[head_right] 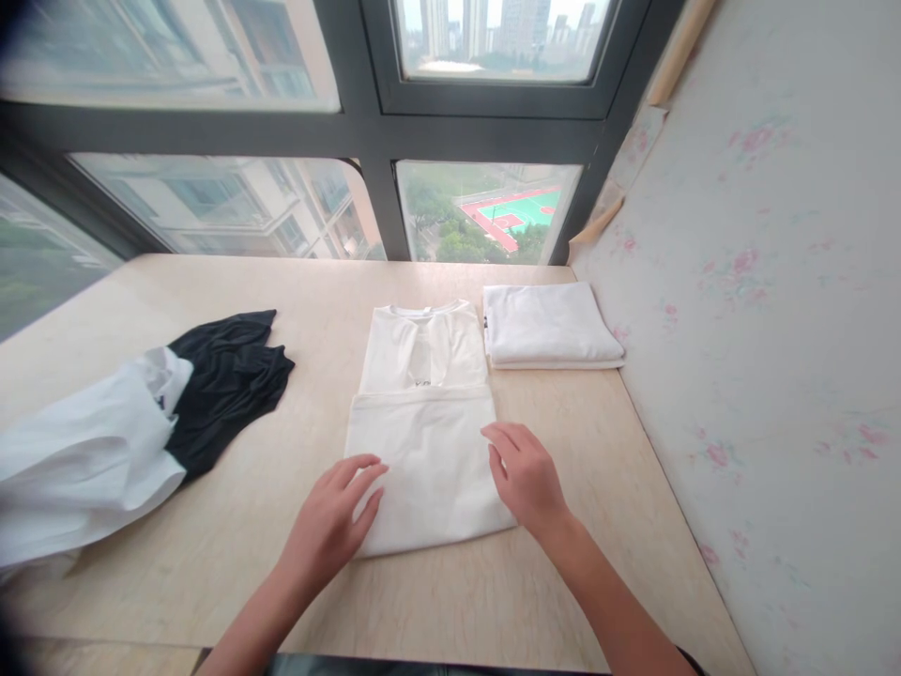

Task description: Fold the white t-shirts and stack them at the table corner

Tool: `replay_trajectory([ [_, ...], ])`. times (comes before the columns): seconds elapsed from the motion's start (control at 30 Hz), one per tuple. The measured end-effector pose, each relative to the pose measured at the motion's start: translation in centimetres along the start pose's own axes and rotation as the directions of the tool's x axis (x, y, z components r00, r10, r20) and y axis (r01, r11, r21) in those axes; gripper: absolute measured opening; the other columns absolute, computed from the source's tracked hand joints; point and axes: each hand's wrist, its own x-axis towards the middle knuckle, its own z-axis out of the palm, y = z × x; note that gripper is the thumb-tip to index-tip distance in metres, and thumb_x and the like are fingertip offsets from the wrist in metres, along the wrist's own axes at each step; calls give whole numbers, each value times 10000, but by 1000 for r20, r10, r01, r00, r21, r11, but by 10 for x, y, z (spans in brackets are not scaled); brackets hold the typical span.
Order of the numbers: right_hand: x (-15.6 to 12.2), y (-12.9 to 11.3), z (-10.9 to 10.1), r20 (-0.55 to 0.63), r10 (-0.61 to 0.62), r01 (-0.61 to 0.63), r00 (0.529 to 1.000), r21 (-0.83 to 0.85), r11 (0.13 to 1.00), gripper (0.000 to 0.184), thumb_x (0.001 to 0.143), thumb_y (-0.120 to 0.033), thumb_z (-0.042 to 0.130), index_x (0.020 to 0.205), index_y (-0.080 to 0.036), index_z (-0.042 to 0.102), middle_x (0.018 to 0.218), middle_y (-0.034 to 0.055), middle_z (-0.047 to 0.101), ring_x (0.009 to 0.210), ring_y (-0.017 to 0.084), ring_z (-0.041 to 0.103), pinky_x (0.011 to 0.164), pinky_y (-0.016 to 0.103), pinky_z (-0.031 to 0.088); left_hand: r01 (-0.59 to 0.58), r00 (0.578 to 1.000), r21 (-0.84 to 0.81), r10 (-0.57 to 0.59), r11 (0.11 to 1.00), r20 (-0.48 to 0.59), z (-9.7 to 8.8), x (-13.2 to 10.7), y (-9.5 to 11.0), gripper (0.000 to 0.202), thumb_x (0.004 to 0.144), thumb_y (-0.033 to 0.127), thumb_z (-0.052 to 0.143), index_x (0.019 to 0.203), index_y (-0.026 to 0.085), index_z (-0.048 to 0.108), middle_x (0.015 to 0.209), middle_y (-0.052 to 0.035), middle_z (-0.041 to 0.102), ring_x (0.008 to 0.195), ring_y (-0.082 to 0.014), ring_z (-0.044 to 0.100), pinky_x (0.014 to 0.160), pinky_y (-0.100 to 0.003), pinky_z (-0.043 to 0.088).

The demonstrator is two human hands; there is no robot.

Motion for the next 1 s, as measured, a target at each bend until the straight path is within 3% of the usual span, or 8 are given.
replay_trajectory([
  [0.1, -29, -14, -14, 97, 34, -42, 995, 88, 995, 286, 941, -171, 469, 1126, -223, 681, 1102, 83, 704, 1066, 216, 642, 961, 387, 522, 41, 999, 19, -41, 999, 32, -4, -36, 13, 256, 928, 264, 496, 1120, 237, 664, 1153, -98, 681, 1046, -268, 651, 904, -421, 539],
  [0.17, -45, -15, -19, 121, 238, -251, 964, 113, 961, 261, 947, -251, 480, 1106, -213, 684, 1070, 95, 706, 981, 221, 666, 870, 375, 553, 190, 982, -12, -190, 982, 8, -8, -53, 14, 288, 926, 323, 500, 1157, 232, 645, 1162, -110, 668, 1035, -269, 659, 890, -416, 549],
  [0.27, -62, -10, -22, 185, 562, -591, 806, 192, 784, 318, 941, -379, 493, 1126, -184, 663, 1001, 99, 709, 823, 204, 677, 725, 334, 560, 450, 893, -145, -447, 881, 50, -14, -67, 8, 405, 901, 444, 516, 1230, 221, 590, 1139, -107, 652, 851, -227, 677, 740, -371, 578],
  [0.37, -72, -9, -21, 294, 645, -709, 705, 272, 651, 388, 929, -426, 493, 1188, -168, 621, 988, 85, 703, 728, 173, 650, 692, 316, 538, 621, 780, -305, -609, 722, 147, -17, -73, 3, 538, 834, 554, 555, 1244, 206, 564, 1056, -80, 668, 674, -186, 641, 643, -347, 559],
  [0.5, -75, -16, -20, 386, 606, -715, 696, 291, 635, 422, 910, -407, 501, 1251, -171, 578, 988, 63, 693, 659, 144, 607, 677, 305, 506, 732, 671, -416, -679, 540, 299, -15, -75, 0, 692, 769, 632, 597, 1301, 196, 520, 982, -49, 685, 615, -166, 621, 684, -344, 536],
  [0.67, -72, -22, -24, 409, 577, -695, 707, 253, 673, 442, 892, -376, 513, 1278, -167, 563, 856, 28, 675, 679, 157, 616, 682, 298, 490, 779, 605, -456, -707, 430, 366, -16, -75, 1, 810, 748, 669, 604, 1385, 198, 435, 971, -45, 675, 580, -162, 606, 575, -311, 491],
  [0.83, -77, -23, -25, 390, 578, -682, 717, 221, 697, 434, 891, -373, 509, 1270, -175, 577, 821, 24, 672, 701, 170, 630, 686, 296, 498, 767, 620, -434, -723, 473, 306, -18, -73, 4, 747, 702, 664, 628, 1275, 195, 525, 812, 7, 660, 486, -143, 531, 591, -323, 468],
  [1.0, -78, -24, -24, 343, 587, -656, 733, 131, 743, 395, 883, -376, 515, 1218, -200, 628, 828, 23, 684, 668, 167, 614, 681, 305, 494, 744, 641, -446, -719, 497, 269, -12, -74, 7, 539, 703, 665, 634, 980, 204, 606, 915, -41, 696, 521, -139, 546, 665, -347, 489],
])
